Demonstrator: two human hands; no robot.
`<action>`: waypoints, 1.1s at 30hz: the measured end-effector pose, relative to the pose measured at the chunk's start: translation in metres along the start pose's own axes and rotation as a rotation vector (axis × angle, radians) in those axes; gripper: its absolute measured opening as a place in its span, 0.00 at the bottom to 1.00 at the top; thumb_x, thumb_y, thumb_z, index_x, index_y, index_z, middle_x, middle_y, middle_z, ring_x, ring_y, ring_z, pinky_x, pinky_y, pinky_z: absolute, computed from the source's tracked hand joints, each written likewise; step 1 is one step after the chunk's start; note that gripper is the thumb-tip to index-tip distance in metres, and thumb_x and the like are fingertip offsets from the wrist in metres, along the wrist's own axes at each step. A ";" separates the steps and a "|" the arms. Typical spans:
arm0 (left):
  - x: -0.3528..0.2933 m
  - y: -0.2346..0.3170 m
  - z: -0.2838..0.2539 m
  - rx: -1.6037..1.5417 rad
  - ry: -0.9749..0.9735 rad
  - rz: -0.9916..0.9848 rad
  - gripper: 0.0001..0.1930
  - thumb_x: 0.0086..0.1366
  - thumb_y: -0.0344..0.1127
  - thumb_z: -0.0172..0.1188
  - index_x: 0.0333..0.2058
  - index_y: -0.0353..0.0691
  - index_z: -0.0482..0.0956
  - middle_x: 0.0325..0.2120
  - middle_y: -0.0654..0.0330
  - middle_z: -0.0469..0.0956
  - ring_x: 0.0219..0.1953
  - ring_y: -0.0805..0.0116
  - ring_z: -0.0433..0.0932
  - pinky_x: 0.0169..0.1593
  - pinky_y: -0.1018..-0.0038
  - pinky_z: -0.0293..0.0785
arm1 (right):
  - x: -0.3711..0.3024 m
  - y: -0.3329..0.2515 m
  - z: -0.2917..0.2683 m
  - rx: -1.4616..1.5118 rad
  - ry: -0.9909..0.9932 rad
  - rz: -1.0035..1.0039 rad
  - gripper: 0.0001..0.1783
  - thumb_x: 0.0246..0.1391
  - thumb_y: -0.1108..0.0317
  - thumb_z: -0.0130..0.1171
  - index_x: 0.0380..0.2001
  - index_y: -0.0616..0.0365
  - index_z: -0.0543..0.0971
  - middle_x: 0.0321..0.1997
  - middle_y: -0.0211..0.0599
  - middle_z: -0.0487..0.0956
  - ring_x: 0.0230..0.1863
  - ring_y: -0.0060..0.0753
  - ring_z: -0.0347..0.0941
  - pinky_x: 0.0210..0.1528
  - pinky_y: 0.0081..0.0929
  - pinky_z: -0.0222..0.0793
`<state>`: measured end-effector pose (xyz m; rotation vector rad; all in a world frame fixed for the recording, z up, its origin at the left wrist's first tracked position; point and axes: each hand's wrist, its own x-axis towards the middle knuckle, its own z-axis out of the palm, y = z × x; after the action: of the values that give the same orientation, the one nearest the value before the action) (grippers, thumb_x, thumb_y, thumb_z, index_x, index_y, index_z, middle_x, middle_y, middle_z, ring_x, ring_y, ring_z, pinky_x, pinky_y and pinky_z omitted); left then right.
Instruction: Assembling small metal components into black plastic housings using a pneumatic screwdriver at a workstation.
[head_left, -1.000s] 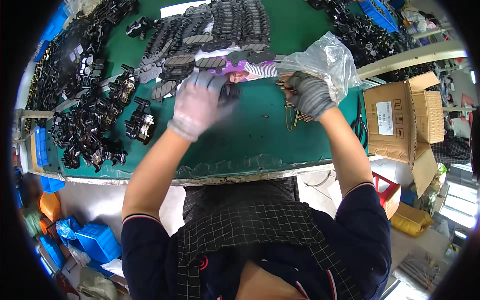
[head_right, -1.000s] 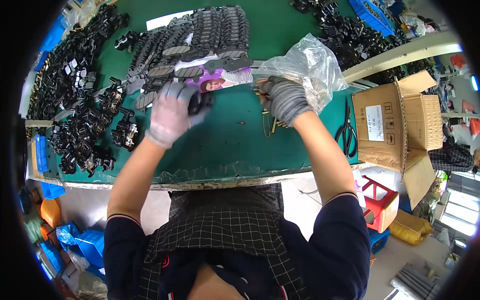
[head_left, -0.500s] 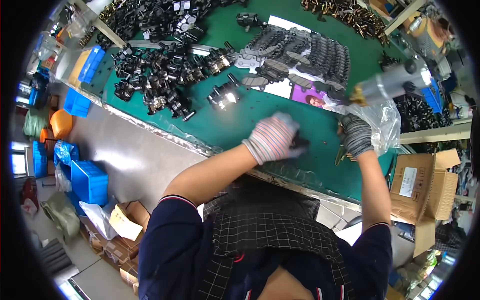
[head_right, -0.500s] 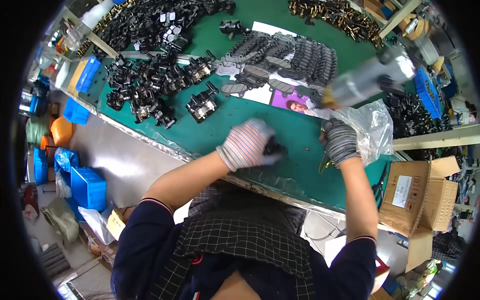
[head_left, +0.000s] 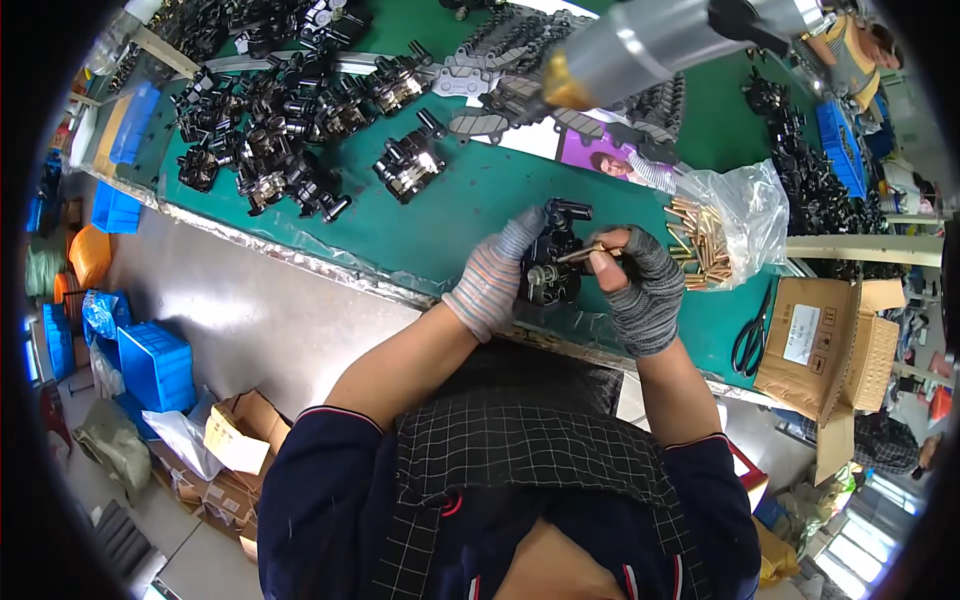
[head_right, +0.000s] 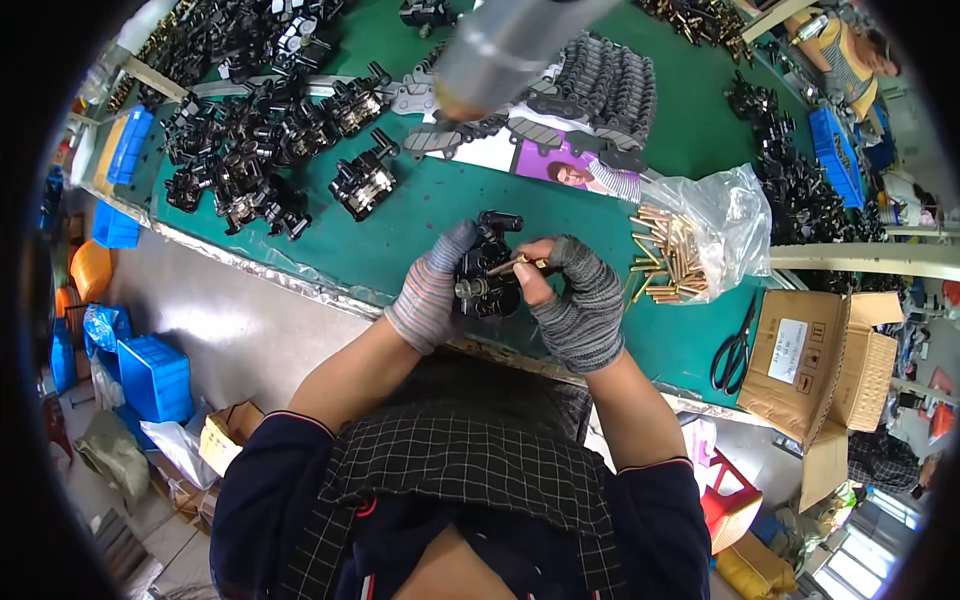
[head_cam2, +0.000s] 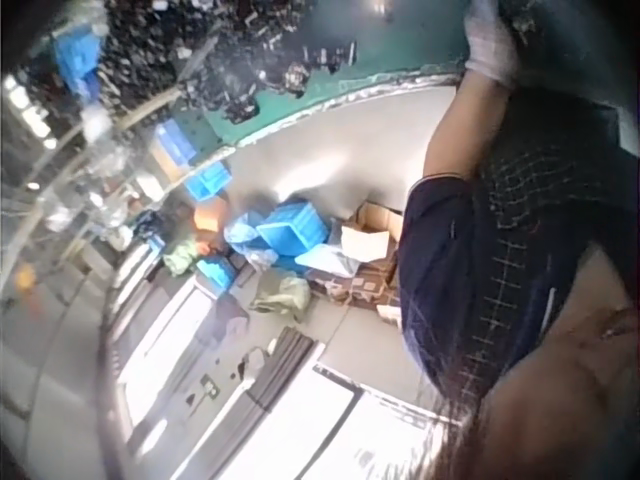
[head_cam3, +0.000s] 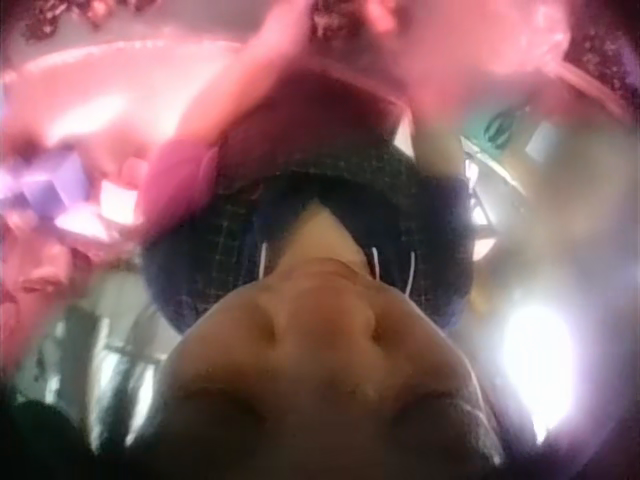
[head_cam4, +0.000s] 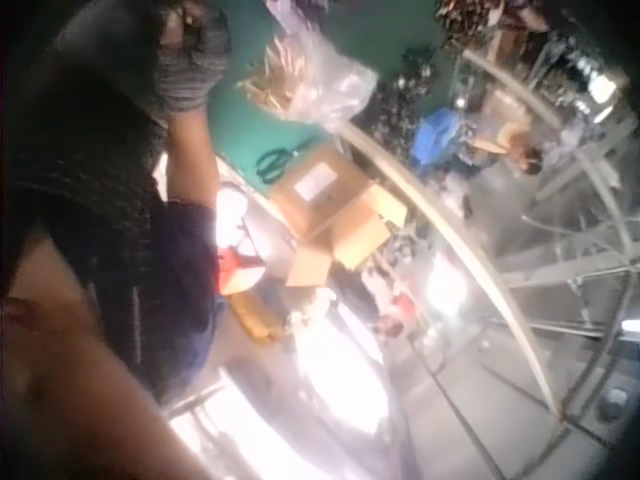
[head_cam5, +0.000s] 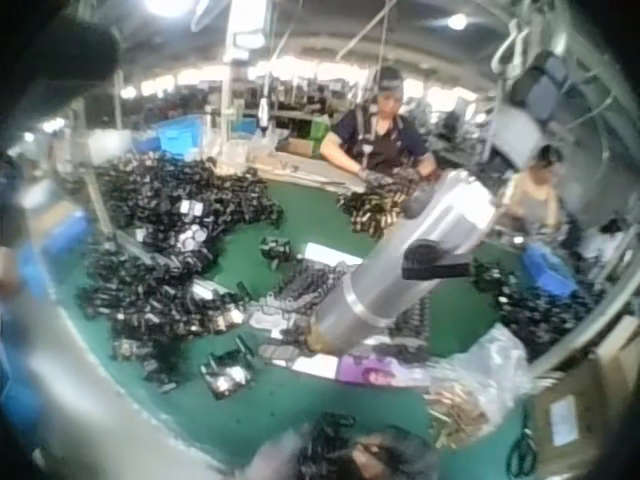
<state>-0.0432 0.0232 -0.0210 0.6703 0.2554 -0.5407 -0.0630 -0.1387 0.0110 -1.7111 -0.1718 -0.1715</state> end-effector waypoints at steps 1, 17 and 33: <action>0.000 -0.001 0.000 -0.011 -0.008 -0.010 0.31 0.60 0.59 0.58 0.51 0.39 0.71 0.40 0.56 0.78 0.39 0.66 0.80 0.42 0.70 0.79 | 0.000 0.000 0.000 0.032 0.012 0.034 0.07 0.50 0.74 0.62 0.34 0.59 0.78 0.33 0.32 0.79 0.35 0.24 0.73 0.40 0.22 0.69; 0.006 -0.004 0.006 -0.047 -0.034 -0.039 0.28 0.58 0.61 0.58 0.47 0.45 0.73 0.33 0.61 0.77 0.33 0.69 0.78 0.33 0.72 0.78 | 0.024 -0.003 -0.027 -0.818 -0.291 -0.637 0.17 0.46 0.73 0.65 0.41 0.54 0.74 0.34 0.42 0.79 0.33 0.40 0.77 0.36 0.31 0.73; 0.021 -0.021 0.026 -0.168 0.008 -0.121 0.29 0.57 0.60 0.59 0.46 0.43 0.74 0.36 0.59 0.78 0.38 0.63 0.79 0.44 0.66 0.77 | -0.023 0.017 -0.020 -0.177 0.029 -0.476 0.16 0.50 0.79 0.63 0.39 0.53 0.70 0.37 0.44 0.80 0.39 0.35 0.78 0.42 0.31 0.74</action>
<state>-0.0360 -0.0154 -0.0198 0.4963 0.3468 -0.6251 -0.0818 -0.1612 -0.0076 -1.8180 -0.5560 -0.5764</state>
